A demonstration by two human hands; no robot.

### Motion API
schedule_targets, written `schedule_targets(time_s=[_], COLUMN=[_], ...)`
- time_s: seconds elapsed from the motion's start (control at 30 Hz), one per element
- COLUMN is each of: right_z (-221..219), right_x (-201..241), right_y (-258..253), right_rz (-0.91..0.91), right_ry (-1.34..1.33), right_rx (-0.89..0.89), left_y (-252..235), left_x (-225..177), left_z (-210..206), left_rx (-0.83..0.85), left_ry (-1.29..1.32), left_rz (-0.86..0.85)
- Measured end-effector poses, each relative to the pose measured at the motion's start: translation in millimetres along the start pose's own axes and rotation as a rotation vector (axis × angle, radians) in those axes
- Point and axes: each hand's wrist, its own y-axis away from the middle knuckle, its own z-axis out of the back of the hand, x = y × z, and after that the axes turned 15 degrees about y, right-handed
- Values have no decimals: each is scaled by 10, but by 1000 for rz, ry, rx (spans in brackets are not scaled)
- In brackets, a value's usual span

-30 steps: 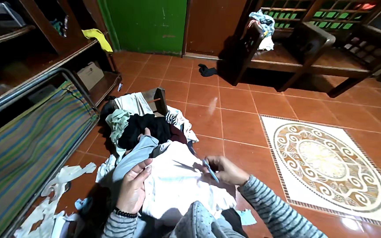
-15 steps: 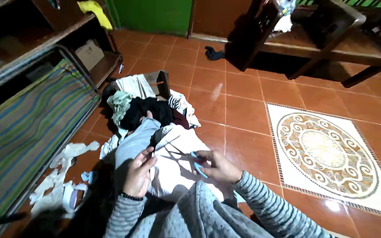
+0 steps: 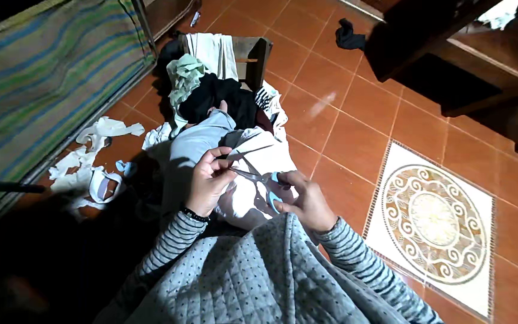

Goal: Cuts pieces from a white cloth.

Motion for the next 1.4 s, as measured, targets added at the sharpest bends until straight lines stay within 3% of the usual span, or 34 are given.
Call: schedule_targets(time_s=[0.43, 0.73, 1.07, 1.4], right_z=[155, 92, 93, 65], right_x=[104, 51, 123, 101], right_y=[-104, -61, -96, -60], right_rz=[32, 43, 15, 20], right_ry=[111, -75, 50, -74], right_rx=[63, 146, 134, 168], left_y=[31, 21, 34, 14], left_x=[54, 92, 70, 120], left_z=[-49, -50, -86, -49], left_rx=[98, 73, 95, 111], left_ry=[-5, 22, -80, -57], left_rz=[-28, 1, -45, -66])
